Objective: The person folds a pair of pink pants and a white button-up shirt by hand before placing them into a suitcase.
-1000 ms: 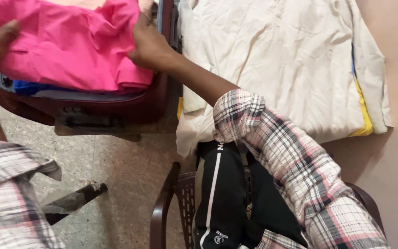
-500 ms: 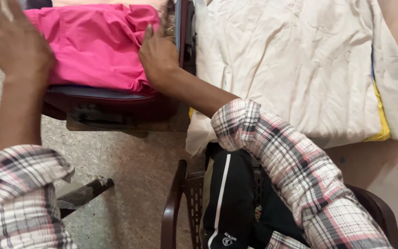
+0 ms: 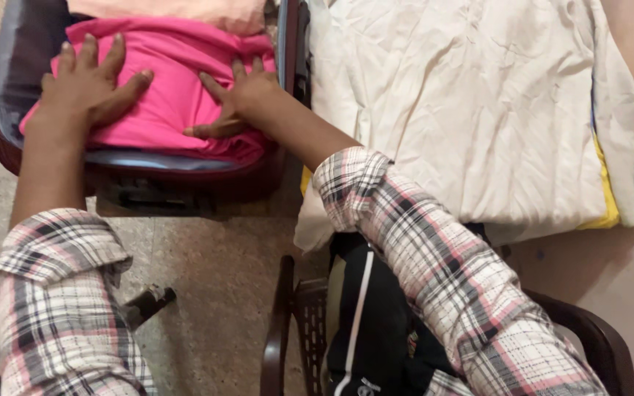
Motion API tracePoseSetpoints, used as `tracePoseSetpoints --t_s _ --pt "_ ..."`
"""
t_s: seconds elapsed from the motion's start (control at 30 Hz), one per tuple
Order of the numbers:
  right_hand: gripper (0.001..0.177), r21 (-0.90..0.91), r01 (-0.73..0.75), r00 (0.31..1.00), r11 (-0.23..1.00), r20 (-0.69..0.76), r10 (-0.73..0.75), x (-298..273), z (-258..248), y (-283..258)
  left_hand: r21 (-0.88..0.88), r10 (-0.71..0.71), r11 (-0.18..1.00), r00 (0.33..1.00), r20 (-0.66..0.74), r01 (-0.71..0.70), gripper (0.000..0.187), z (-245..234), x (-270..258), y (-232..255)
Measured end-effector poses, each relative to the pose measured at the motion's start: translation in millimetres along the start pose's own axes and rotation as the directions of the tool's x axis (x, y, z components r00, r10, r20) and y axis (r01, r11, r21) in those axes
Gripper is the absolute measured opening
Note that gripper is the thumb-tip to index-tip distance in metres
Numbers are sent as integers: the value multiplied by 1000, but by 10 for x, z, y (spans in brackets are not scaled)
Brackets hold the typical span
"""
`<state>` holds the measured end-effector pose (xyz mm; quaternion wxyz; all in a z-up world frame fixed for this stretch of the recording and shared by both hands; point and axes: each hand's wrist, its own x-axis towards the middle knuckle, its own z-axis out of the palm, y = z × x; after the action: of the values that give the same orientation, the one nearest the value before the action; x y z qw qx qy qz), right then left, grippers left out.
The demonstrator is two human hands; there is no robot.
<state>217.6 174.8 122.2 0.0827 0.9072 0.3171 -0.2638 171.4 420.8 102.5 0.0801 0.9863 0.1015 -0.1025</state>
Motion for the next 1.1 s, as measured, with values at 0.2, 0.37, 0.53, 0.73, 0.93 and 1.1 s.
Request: tracePoseSetpoints --t_s 0.2,0.37,0.53,0.73,0.93,1.1 --pt "127 116 -50 994 992 101 38 151 6 -29 -67 65 996 998 22 -64 91 204 291 -269" --pt "127 127 -55 973 990 228 25 235 -37 -20 -43 20 999 999 30 -19 90 187 245 -215" --pt "125 175 -30 992 984 123 8 190 133 4 -36 -13 999 1000 21 13 91 215 202 -127" --pt "120 115 22 996 993 -84 -12 159 209 -6 -32 9 999 998 -59 -11 92 306 176 -144" --pt "92 -2 190 811 982 -563 -158 -36 242 76 105 210 978 880 -427 -182 82 238 -51 -83" --pt "67 -77 322 830 944 -457 -320 -758 131 228 343 206 938 876 -436 -50 60 110 -234 34"
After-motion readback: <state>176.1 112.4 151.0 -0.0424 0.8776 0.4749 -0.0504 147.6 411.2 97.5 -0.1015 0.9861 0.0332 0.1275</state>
